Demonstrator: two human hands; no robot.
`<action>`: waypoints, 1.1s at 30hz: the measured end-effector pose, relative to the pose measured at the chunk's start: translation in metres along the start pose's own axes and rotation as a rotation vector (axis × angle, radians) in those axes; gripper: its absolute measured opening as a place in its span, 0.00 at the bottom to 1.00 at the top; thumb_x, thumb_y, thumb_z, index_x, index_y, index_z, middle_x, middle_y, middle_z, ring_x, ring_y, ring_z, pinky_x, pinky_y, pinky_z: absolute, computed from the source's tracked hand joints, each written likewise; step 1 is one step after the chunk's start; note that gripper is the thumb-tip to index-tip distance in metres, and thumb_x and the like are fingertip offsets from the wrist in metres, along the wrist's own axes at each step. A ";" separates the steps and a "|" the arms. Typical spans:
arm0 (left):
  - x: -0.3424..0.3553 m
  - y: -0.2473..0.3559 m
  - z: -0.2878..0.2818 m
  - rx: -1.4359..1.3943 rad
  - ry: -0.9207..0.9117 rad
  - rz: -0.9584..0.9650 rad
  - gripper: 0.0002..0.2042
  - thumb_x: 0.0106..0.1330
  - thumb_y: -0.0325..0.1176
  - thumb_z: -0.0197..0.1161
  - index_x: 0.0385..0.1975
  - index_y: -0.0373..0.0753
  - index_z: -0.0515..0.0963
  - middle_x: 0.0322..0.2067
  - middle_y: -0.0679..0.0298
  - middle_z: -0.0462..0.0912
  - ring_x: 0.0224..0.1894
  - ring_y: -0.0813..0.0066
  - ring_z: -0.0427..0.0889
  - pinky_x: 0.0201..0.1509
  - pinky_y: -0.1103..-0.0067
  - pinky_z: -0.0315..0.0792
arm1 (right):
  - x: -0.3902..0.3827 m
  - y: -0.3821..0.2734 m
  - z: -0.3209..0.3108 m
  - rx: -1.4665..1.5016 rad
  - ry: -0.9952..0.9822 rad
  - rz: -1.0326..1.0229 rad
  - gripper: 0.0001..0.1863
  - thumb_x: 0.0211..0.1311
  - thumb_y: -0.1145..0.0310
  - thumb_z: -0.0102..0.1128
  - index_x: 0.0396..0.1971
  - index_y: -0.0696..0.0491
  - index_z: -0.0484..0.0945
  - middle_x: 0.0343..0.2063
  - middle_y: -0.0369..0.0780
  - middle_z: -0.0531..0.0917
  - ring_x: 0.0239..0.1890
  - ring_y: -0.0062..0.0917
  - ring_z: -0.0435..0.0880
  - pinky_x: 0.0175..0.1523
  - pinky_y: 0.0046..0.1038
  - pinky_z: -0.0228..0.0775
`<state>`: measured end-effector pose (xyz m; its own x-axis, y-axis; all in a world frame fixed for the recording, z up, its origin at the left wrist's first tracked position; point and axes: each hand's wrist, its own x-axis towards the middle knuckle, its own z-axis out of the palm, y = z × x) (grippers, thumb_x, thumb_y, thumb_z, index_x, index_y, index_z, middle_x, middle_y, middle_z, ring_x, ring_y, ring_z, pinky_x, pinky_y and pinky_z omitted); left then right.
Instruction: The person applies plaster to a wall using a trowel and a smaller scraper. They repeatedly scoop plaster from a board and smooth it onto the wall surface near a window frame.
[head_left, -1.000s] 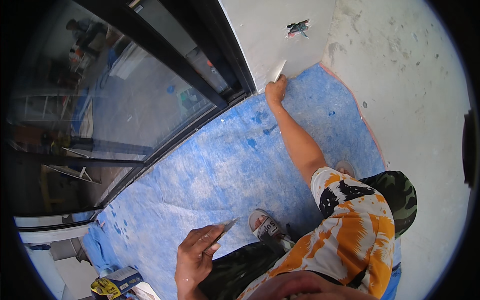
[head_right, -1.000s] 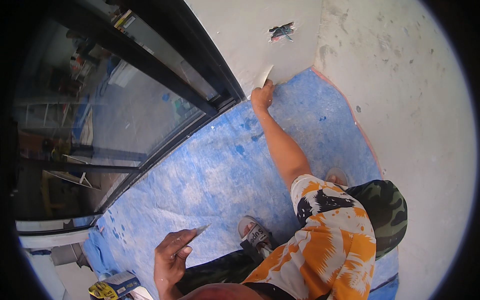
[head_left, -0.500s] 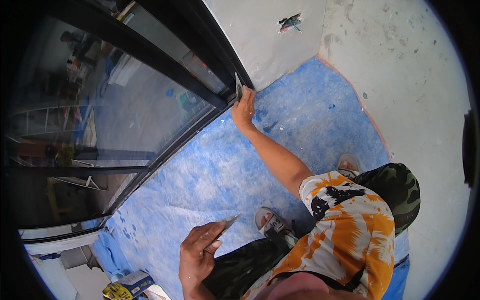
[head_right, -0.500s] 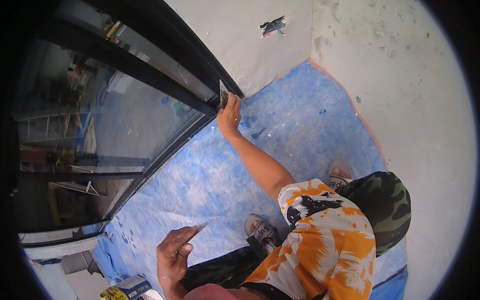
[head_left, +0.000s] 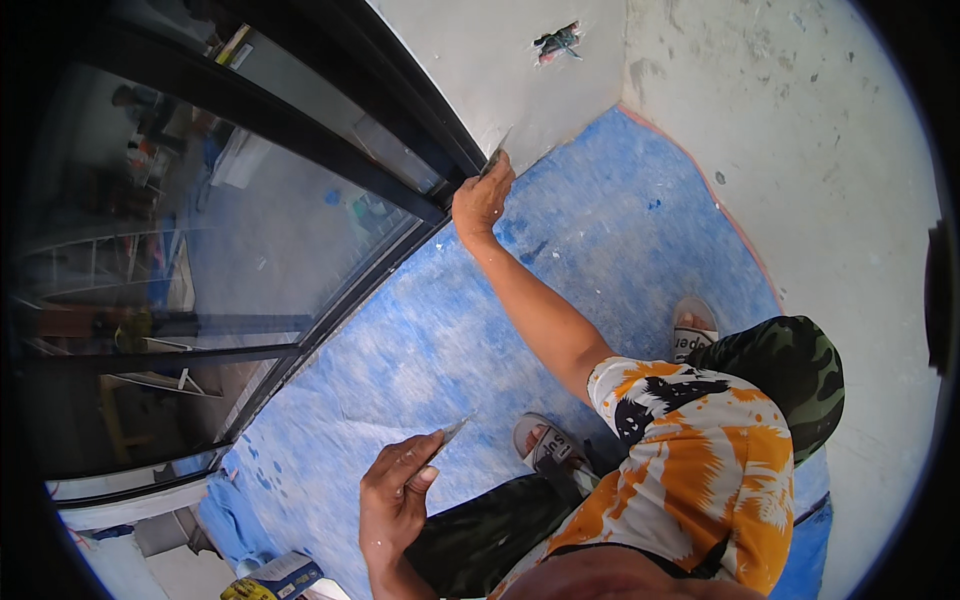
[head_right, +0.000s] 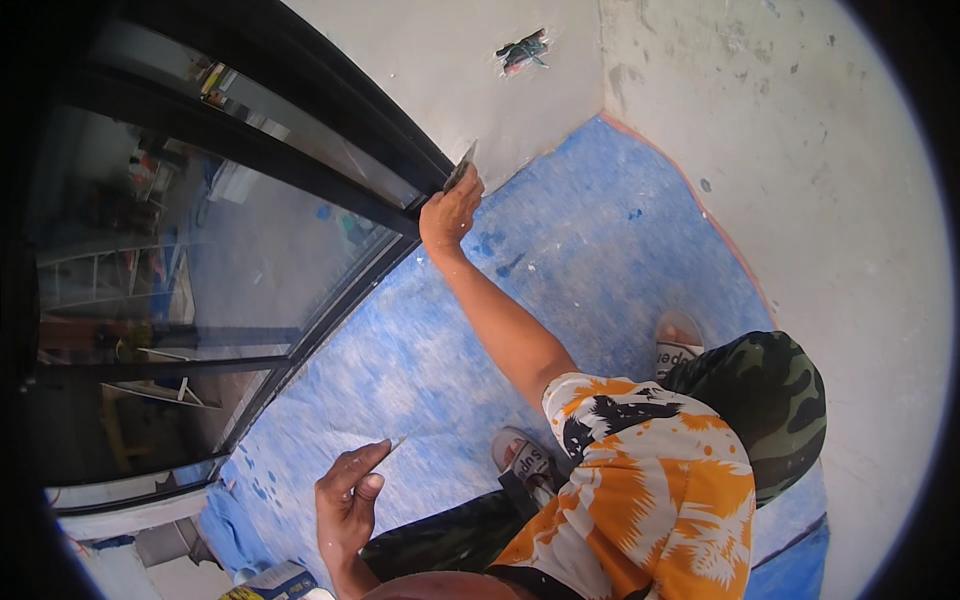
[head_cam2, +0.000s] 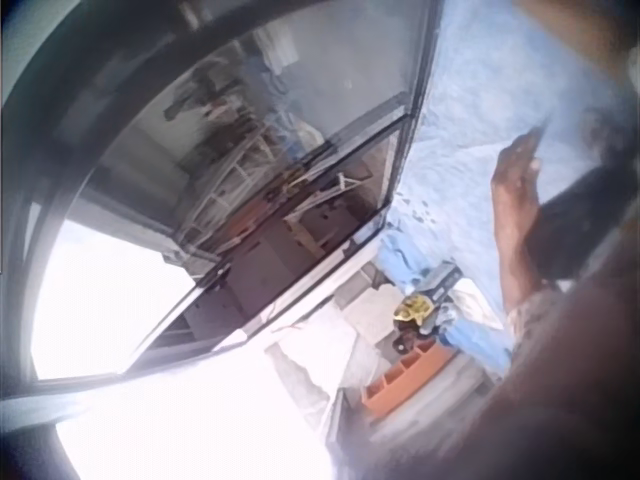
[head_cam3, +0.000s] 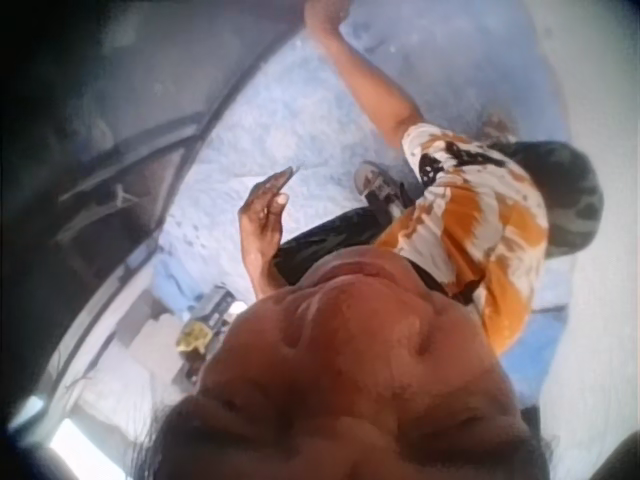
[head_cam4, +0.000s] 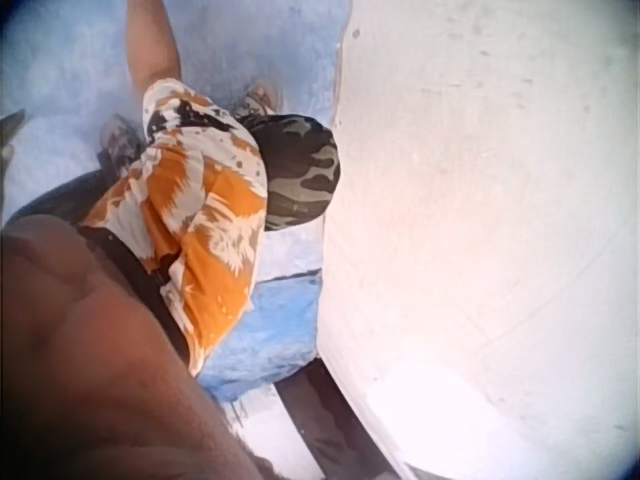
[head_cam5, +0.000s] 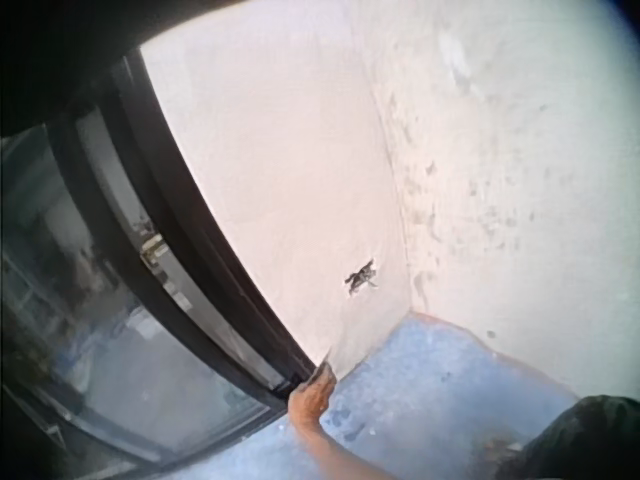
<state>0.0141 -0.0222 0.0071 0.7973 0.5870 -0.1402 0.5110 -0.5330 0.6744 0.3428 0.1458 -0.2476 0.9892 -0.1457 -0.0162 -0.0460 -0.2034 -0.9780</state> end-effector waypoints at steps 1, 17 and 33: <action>0.001 0.001 0.000 0.010 0.007 -0.010 0.15 0.68 0.31 0.66 0.53 0.39 0.84 0.45 0.52 0.87 0.47 0.57 0.85 0.51 0.71 0.77 | 0.001 -0.001 0.003 -0.043 -0.031 -0.082 0.35 0.57 0.81 0.59 0.65 0.61 0.58 0.58 0.57 0.66 0.64 0.53 0.69 0.62 0.47 0.70; 0.006 -0.001 0.000 -0.002 -0.009 -0.016 0.14 0.69 0.32 0.66 0.52 0.37 0.84 0.45 0.51 0.87 0.47 0.58 0.85 0.52 0.70 0.77 | 0.021 0.009 -0.002 -0.069 -0.209 -0.078 0.27 0.61 0.79 0.54 0.62 0.57 0.64 0.56 0.53 0.71 0.60 0.52 0.73 0.57 0.50 0.74; 0.005 -0.003 -0.001 -0.025 0.036 0.005 0.15 0.70 0.33 0.65 0.53 0.37 0.84 0.44 0.51 0.87 0.47 0.60 0.85 0.51 0.72 0.77 | 0.033 0.073 -0.007 0.181 -0.165 0.050 0.29 0.57 0.79 0.58 0.62 0.57 0.67 0.56 0.54 0.72 0.57 0.55 0.74 0.58 0.49 0.74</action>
<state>0.0160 -0.0172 0.0057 0.7877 0.6060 -0.1111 0.4985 -0.5210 0.6928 0.3716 0.1190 -0.3178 0.9963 0.0118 -0.0852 -0.0849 -0.0206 -0.9962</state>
